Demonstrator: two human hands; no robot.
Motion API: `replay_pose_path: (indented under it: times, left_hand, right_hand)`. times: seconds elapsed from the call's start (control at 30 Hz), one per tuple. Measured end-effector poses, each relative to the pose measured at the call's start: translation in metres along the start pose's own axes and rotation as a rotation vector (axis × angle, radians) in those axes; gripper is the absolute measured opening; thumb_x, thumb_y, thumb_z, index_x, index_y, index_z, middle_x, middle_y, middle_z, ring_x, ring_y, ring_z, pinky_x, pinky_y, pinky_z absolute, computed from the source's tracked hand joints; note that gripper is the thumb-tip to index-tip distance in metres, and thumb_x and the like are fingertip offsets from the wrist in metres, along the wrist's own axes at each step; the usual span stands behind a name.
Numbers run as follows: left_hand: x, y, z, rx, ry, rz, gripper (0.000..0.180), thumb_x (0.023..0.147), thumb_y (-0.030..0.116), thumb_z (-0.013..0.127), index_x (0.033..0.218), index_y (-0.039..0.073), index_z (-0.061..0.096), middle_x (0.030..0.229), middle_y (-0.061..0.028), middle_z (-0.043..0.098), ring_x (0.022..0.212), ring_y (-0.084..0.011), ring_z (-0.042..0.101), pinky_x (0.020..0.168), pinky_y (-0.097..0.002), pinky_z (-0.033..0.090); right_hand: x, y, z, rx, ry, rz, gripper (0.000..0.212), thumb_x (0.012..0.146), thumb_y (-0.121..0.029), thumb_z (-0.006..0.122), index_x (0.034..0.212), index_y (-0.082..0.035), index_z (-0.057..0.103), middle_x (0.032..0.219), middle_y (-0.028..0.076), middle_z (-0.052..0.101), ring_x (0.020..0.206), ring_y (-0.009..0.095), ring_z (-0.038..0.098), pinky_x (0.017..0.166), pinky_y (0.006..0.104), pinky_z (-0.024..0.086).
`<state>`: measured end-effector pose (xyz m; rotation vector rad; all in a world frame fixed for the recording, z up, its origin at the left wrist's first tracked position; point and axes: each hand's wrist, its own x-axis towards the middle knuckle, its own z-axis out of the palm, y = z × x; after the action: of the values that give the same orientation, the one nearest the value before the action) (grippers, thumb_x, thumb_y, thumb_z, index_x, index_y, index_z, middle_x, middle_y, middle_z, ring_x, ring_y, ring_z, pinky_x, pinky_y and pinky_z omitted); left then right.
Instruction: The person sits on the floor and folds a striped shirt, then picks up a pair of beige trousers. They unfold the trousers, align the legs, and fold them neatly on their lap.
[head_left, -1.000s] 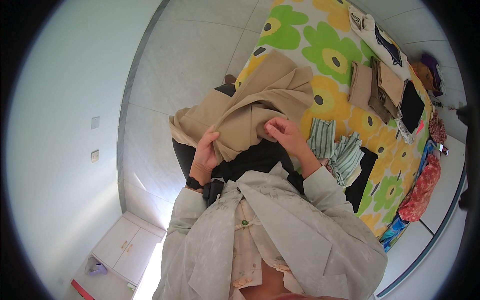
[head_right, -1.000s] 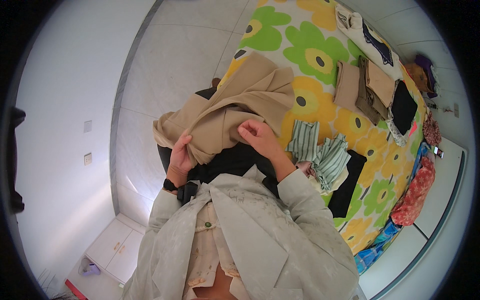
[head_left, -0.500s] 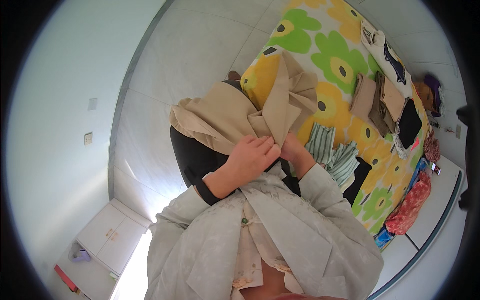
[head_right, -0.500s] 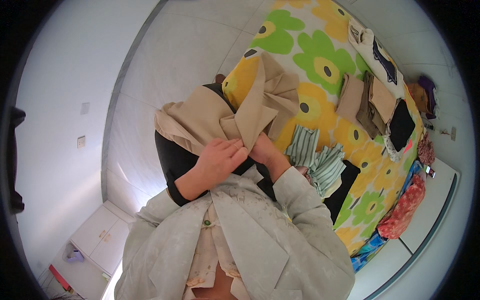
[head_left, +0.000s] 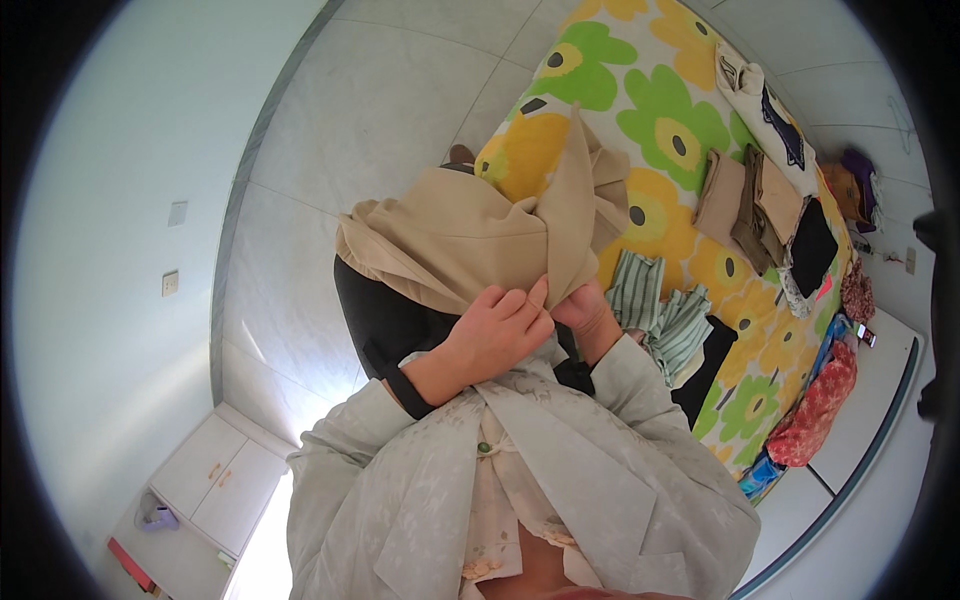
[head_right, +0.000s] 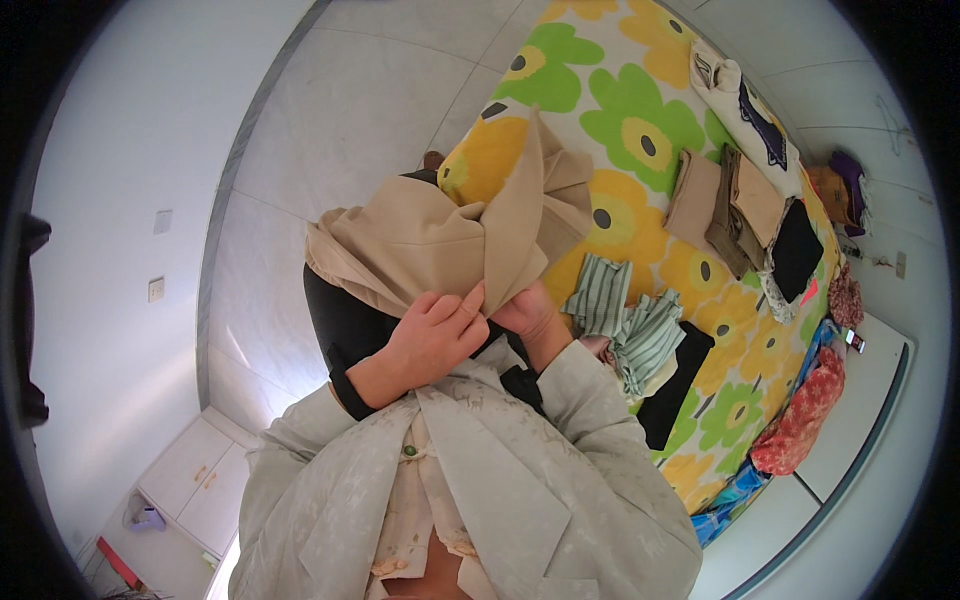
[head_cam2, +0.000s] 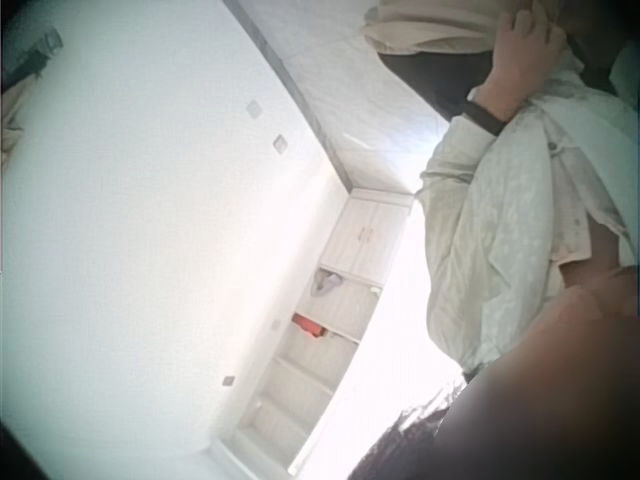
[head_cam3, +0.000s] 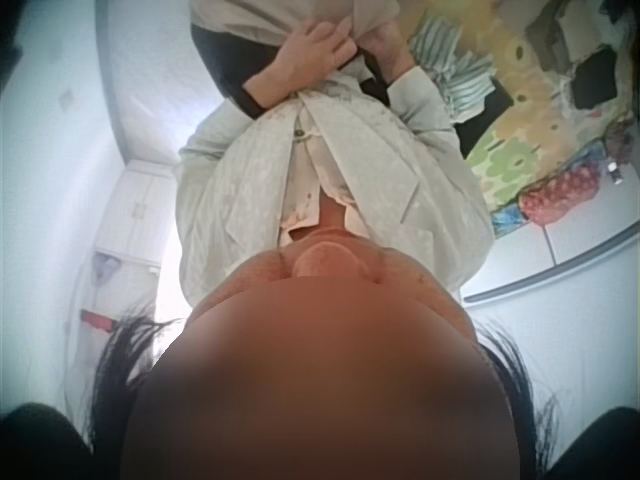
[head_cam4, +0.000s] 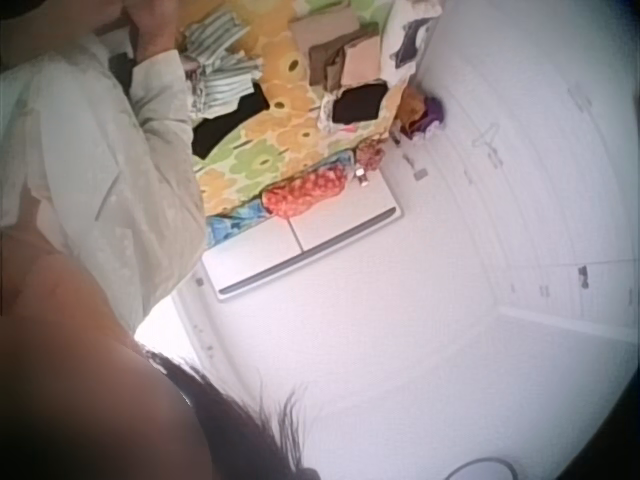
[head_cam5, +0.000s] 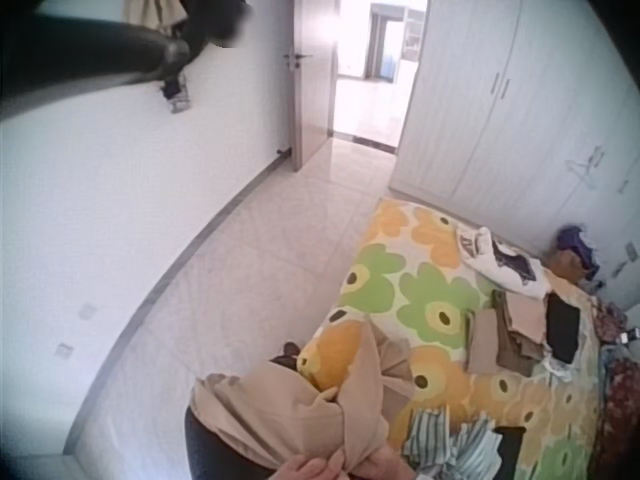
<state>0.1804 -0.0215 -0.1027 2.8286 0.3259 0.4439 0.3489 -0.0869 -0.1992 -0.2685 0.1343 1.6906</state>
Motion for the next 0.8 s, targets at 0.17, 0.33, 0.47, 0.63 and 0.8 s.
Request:
replay_pose_path:
  times: [0.17, 0.33, 0.47, 0.63, 0.8]
  left_hand:
    - [-0.002, -0.004, 0.002, -0.119, 0.036, -0.127, 0.024, 0.074, 0.012, 0.057, 0.097, 0.005, 0.055, 0.116, -0.0143, 0.058, 0.092, -0.0269, 0.055, 0.08, -0.0365, 0.046]
    - [-0.009, -0.015, 0.002, -0.249, 0.101, -0.459, 0.02, 0.084, 0.007, 0.051, 0.103, 0.002, 0.052, 0.1, -0.0146, 0.057, 0.091, -0.033, 0.057, 0.076, -0.0412, 0.046]
    - [-0.03, -0.035, 0.004, -0.623, 0.139, -0.898, 0.014, 0.092, 0.009, 0.046, 0.102, 0.001, 0.051, 0.09, -0.0156, 0.056, 0.082, -0.0312, 0.057, 0.072, -0.0378, 0.045]
    - [-0.063, -0.06, 0.012, -0.867, 0.127, -1.094, 0.013, 0.095, 0.012, 0.048, 0.098, 0.001, 0.051, 0.079, -0.0085, 0.053, 0.072, -0.0158, 0.05, 0.066, -0.0287, 0.041]
    - [-0.065, -0.06, 0.013, -0.729, 0.136, -1.014, 0.023, 0.088, 0.02, 0.063, 0.096, 0.0, 0.055, 0.076, -0.0088, 0.058, 0.068, -0.0175, 0.053, 0.063, -0.03, 0.044]
  right_hand:
    - [0.009, 0.0, 0.01, 0.001, -0.071, 0.032, 0.034, 0.097, -0.026, 0.046, 0.124, -0.006, 0.053, 0.122, 0.007, 0.059, 0.11, 0.024, 0.057, 0.094, 0.0403, 0.047]
    - [0.009, 0.002, 0.02, -0.381, 0.147, 0.006, 0.033, 0.095, -0.02, 0.05, 0.125, -0.005, 0.053, 0.119, 0.006, 0.061, 0.108, 0.022, 0.059, 0.094, 0.0363, 0.047]
    - [0.018, -0.008, -0.004, -0.823, 0.318, 0.092, 0.036, 0.093, -0.013, 0.05, 0.129, -0.008, 0.05, 0.114, 0.006, 0.062, 0.1, 0.017, 0.06, 0.089, 0.0323, 0.048]
    - [0.005, -0.025, -0.04, -0.903, 0.645, -0.023, 0.036, 0.091, -0.012, 0.05, 0.127, -0.012, 0.051, 0.108, 0.006, 0.063, 0.087, 0.013, 0.06, 0.079, 0.0277, 0.049]
    - [-0.002, -0.024, -0.071, -0.787, 0.819, -0.017, 0.032, 0.089, -0.01, 0.054, 0.121, -0.011, 0.052, 0.101, 0.003, 0.061, 0.085, 0.012, 0.059, 0.072, 0.027, 0.05]
